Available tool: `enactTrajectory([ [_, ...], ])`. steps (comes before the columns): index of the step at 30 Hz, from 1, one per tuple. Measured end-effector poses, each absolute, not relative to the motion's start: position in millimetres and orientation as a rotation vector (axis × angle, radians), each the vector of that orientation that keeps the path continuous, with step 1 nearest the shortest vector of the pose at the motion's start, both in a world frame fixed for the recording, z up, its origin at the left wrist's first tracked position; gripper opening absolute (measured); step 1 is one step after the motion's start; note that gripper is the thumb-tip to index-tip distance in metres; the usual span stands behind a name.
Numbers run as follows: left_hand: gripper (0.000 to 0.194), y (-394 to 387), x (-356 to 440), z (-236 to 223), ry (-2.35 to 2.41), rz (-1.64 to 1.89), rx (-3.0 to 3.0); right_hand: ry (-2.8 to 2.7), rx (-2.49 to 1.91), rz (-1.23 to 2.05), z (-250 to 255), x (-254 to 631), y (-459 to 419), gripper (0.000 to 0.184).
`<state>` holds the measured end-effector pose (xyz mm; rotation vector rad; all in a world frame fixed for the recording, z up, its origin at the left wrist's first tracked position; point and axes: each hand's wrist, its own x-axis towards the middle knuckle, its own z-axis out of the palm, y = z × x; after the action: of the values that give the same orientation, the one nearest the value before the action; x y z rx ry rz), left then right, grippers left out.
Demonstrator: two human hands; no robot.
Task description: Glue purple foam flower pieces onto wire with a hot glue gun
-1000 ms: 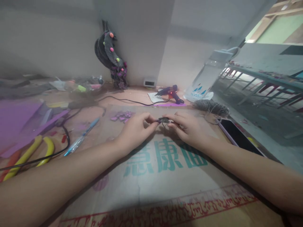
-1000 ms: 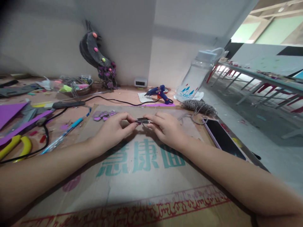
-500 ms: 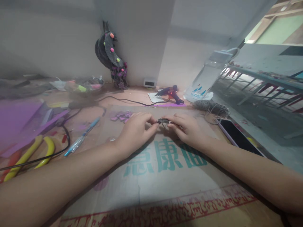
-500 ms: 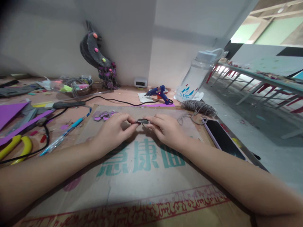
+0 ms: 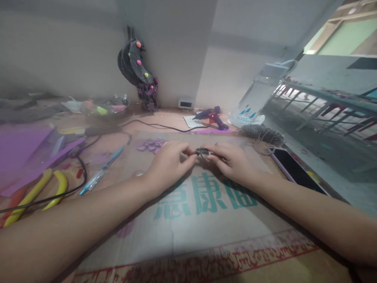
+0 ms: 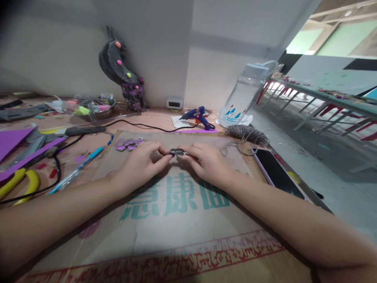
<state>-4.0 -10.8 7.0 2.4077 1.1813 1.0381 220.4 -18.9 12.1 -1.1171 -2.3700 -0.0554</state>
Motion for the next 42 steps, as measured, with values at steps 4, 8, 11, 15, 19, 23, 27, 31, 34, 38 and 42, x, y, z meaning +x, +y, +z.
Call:
enactTrajectory([
  [4,0.012,-10,-4,7,1.191,1.027,2.401,-2.383,-1.107,-0.03,12,220,-18,0.03],
  [8,0.013,-10,-3,8,1.192,1.021,2.351,-2.38,-1.108,-0.012,11,221,-18,0.03],
  [11,0.015,-10,-2,9,1.179,1.015,2.264,-2.342,-1.115,0.021,11,220,-18,0.031],
  [15,0.017,-9,-2,7,1.126,0.993,2.113,-2.181,-1.146,0.05,11,218,-18,0.033],
  [19,0.02,-6,-2,5,1.106,0.976,2.019,-2.104,-1.186,0.064,9,218,-12,0.036],
  [23,0.021,-5,-2,6,1.097,0.961,1.998,-2.116,-1.227,0.075,4,221,-3,0.049],
  [27,0.024,-7,-2,7,1.091,0.938,1.994,-2.068,-1.245,0.152,2,220,2,0.056],
  [31,0.024,-8,-1,6,1.022,0.916,2.01,-1.948,-1.137,0.495,5,210,-1,0.058],
  [34,0.022,-9,-1,7,0.96,0.903,2.044,-1.912,-0.983,0.825,6,205,-7,0.058],
  [38,0.02,-10,-1,8,0.984,0.896,2.071,-1.939,-0.869,0.889,8,206,-14,0.044],
  [42,0.022,-7,-1,9,1.041,0.917,1.995,-2.054,-0.954,0.571,12,209,-14,0.022],
])
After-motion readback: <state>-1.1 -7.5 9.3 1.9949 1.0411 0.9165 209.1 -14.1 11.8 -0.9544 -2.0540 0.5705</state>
